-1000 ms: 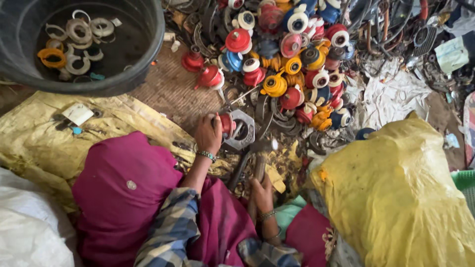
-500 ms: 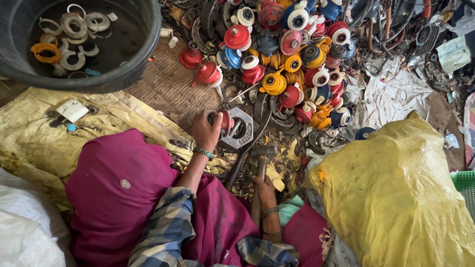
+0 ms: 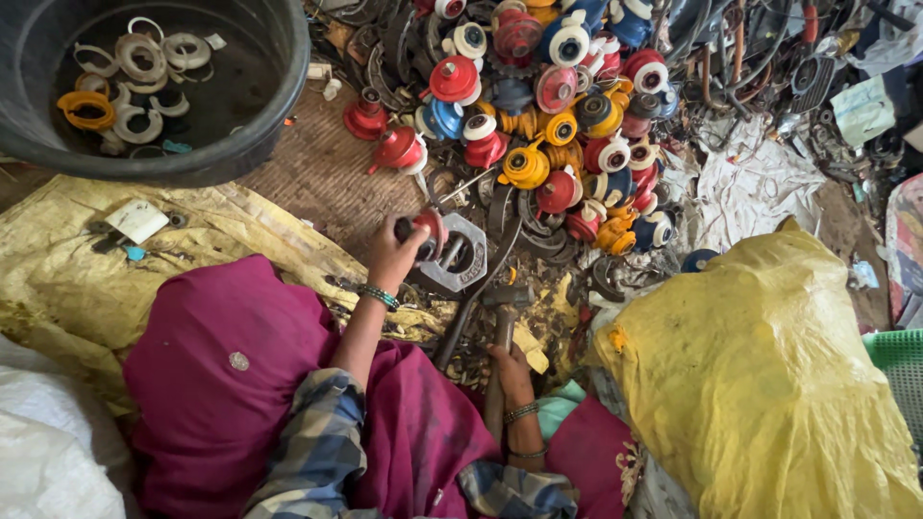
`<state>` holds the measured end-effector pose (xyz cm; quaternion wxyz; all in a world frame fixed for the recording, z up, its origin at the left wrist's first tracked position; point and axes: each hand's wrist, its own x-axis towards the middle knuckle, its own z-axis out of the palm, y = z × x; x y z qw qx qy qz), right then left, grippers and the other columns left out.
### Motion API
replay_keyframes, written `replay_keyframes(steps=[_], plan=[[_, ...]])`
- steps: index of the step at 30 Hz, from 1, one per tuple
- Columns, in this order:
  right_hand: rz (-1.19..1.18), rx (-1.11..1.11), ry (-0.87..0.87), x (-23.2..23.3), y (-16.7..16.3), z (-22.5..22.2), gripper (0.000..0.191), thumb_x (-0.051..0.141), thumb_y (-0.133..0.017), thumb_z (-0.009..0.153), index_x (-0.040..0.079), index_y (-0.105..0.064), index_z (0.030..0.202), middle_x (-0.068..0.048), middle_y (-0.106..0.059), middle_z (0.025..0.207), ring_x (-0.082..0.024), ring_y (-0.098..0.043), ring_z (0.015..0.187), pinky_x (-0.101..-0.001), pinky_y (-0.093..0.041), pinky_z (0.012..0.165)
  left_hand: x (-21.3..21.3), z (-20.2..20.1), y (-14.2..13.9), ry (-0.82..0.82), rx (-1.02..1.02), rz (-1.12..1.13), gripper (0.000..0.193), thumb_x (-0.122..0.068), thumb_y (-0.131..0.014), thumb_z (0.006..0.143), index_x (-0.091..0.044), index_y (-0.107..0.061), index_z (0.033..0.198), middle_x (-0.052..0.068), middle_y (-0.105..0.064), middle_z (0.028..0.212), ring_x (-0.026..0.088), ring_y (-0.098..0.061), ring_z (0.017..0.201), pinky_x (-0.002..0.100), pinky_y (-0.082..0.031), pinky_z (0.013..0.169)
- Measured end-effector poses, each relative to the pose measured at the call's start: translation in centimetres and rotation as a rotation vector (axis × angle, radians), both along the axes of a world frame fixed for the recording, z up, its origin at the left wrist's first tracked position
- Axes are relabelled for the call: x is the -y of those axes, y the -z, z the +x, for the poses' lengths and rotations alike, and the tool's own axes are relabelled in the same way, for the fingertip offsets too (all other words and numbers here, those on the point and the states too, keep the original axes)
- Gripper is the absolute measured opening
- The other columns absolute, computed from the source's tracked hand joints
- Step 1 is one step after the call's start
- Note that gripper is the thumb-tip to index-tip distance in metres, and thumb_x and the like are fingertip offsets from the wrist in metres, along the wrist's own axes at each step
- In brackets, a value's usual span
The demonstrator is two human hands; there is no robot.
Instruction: The person sits on the floor and uses a hammer to strike a red mechanical part held in a metal jig. They repeatedly adjust the part and strike it, then place the finished part into a white sack.
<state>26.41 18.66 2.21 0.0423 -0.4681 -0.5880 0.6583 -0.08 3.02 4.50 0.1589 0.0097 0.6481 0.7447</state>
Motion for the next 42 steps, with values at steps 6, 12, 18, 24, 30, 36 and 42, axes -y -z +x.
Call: replay_keyframes(steps=[6, 12, 18, 24, 30, 36, 42], plan=[[0.013, 0.005, -0.027, -0.2, -0.1, -0.2, 0.027, 0.019, -0.064, 0.09, 0.003, -0.063, 0.111, -0.006, -0.063, 0.078, -0.017, -0.061, 0.055, -0.0323, -0.053, 0.047, 0.0, 0.5, 0.1, -0.048, -0.112, -0.325, 0.052, -0.049, -0.069, 0.089, 0.002, -0.065, 0.102, 0.02, -0.069, 0.09, 0.038, -0.07, 0.077, 0.05, -0.056, 0.068], [0.022, 0.024, -0.022, 0.0, -0.3, -0.3, 0.028, 0.019, -0.064, 0.09, 0.001, -0.061, 0.111, -0.007, -0.062, 0.078, -0.017, -0.06, 0.054, -0.0323, -0.051, 0.044, -0.8, 0.3, 1.5, -0.139, -0.337, -0.484, 0.063, -0.058, -0.048, 0.101, 0.003, -0.064, 0.099, 0.029, -0.069, 0.092, 0.049, -0.067, 0.087, 0.057, -0.05, 0.075], [-0.021, 0.027, -0.007, -0.1, 0.3, -0.2, 0.028, 0.02, -0.065, 0.089, 0.003, -0.062, 0.111, -0.009, -0.061, 0.075, -0.017, -0.059, 0.052, -0.0323, -0.051, 0.044, -0.6, 0.3, 1.6, -0.129, -0.311, -0.506, 0.063, -0.058, -0.045, 0.102, 0.001, -0.064, 0.096, 0.029, -0.07, 0.088, 0.05, -0.066, 0.086, 0.059, -0.049, 0.075], [-0.047, 0.031, 0.014, -0.3, 0.8, 0.3, 0.027, 0.02, -0.064, 0.089, 0.003, -0.062, 0.11, -0.007, -0.062, 0.074, -0.017, -0.058, 0.052, -0.033, -0.051, 0.044, -0.8, 0.4, 1.6, -0.143, -0.415, -0.547, 0.053, -0.051, -0.052, 0.1, 0.0, -0.064, 0.093, 0.029, -0.068, 0.086, 0.051, -0.065, 0.081, 0.059, -0.049, 0.071], [-0.053, 0.06, 0.031, 0.4, -0.2, 0.1, 0.03, 0.02, -0.064, 0.089, 0.002, -0.062, 0.113, -0.009, -0.062, 0.072, -0.018, -0.059, 0.052, -0.0331, -0.052, 0.045, -0.7, 0.6, 1.7, -0.149, -0.453, -0.517, 0.046, -0.045, -0.054, 0.1, -0.001, -0.063, 0.088, 0.027, -0.067, 0.084, 0.049, -0.064, 0.082, 0.058, -0.048, 0.074], [-0.039, 0.07, 0.017, 0.8, -1.2, -0.3, 0.03, 0.019, -0.063, 0.089, 0.003, -0.062, 0.115, -0.008, -0.065, 0.073, -0.018, -0.06, 0.052, -0.034, -0.053, 0.045, -0.5, 1.2, 0.9, -0.167, -0.535, -0.472, 0.041, -0.041, -0.054, 0.1, -0.003, -0.064, 0.088, 0.025, -0.067, 0.085, 0.048, -0.064, 0.082, 0.055, -0.049, 0.072], [-0.004, -0.004, -0.001, 0.4, 0.1, 0.1, 0.034, 0.021, -0.066, 0.091, 0.0, -0.06, 0.117, -0.01, -0.065, 0.073, -0.018, -0.061, 0.053, -0.0339, -0.052, 0.046, -0.4, 1.1, 0.6, -0.142, -0.531, -0.466, 0.044, -0.045, -0.053, 0.1, -0.004, -0.067, 0.094, 0.025, -0.069, 0.086, 0.047, -0.065, 0.081, 0.056, -0.051, 0.07]])
